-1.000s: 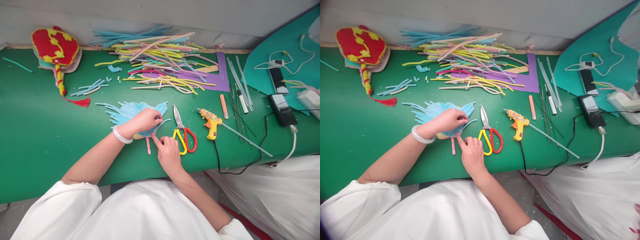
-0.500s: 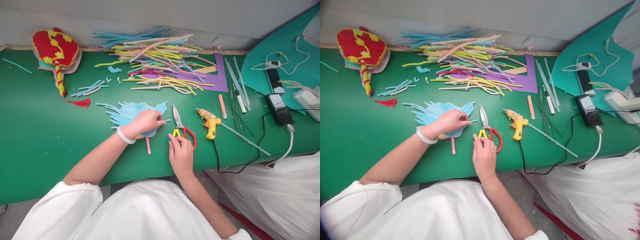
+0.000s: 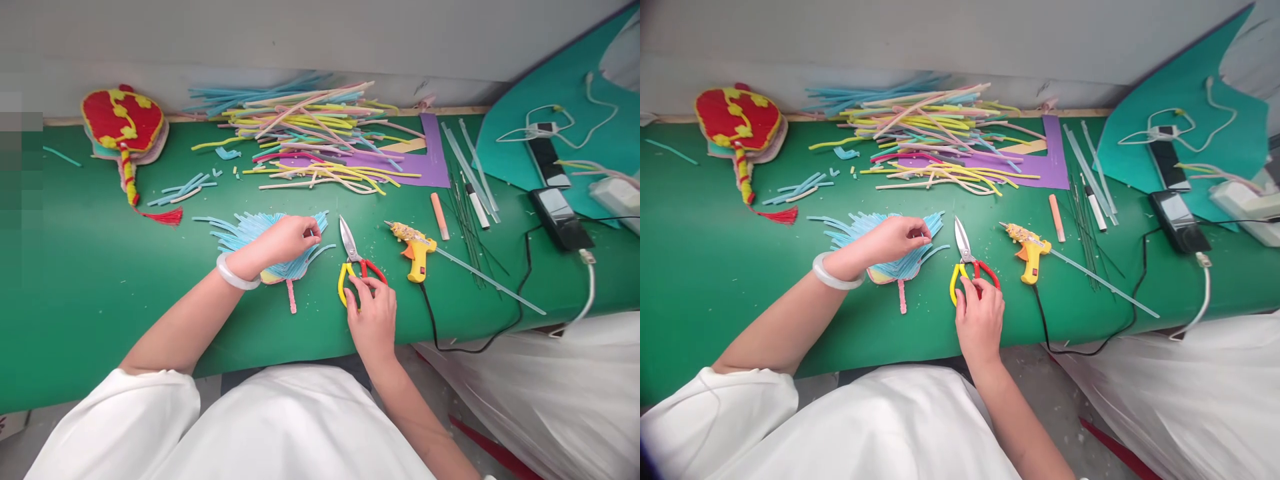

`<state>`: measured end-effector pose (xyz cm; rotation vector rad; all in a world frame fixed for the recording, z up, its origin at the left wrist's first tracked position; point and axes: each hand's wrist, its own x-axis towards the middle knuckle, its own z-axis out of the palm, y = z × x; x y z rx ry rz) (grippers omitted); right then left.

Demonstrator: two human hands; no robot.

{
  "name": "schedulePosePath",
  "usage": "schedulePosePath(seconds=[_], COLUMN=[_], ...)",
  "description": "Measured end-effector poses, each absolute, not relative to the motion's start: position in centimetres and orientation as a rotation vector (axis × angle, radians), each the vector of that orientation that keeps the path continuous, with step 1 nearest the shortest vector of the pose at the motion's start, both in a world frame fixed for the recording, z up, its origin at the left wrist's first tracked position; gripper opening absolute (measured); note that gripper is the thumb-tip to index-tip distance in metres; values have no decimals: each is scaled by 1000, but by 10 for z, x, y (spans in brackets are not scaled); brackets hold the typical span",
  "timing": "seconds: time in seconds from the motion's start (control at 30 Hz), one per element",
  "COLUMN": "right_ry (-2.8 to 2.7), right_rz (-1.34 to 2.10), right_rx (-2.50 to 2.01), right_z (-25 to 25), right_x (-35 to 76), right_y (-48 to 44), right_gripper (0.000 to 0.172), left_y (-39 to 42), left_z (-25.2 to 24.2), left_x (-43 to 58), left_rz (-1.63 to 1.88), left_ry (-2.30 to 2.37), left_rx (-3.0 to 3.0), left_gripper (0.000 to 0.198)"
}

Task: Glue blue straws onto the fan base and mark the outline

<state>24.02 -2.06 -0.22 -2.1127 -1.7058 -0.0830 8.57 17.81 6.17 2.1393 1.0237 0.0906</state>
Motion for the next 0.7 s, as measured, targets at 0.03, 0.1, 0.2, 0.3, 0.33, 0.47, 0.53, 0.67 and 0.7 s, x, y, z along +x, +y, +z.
schedulePosePath(seconds=[0.03,0.1,0.2,0.3,0.33,0.47,0.53,0.67,0.7], right_ry=[-1688,-1640,-1578,-1590,-1605,-1614,-1535,-1274,-1229], right_rz=[-91,-95,-20,97,136,277,369,732,808], right_rx=[-2127,-2162,-2194,-2207,-2215,-2259,-2266,-2280,-2289], right_z=[-3,-3,-2,1,2,7,11,21,24], right_x=[242,246,254,260,262,266,268,279,283], right_y=[-20,-19,-18,-17,-16,-7,-2,3,2], right_gripper=[28,32,39,43,43,46,49,54,58], left_y=[179,180,183,184,183,177,175,174,175], left_z=[63,63,58,52,51,45,42,38,38], left_x=[87,92,101,109,111,113,112,110,110], left_rz=[77,25,-92,-184,-198,-189,-170,-179,-183], left_ry=[1014,982,950,948,951,953,951,966,969], left_rx=[2159,2210,2254,2292,2317,2456,2508,2513,2507], left_gripper=[19,18,17,19,20,21,19,18,18])
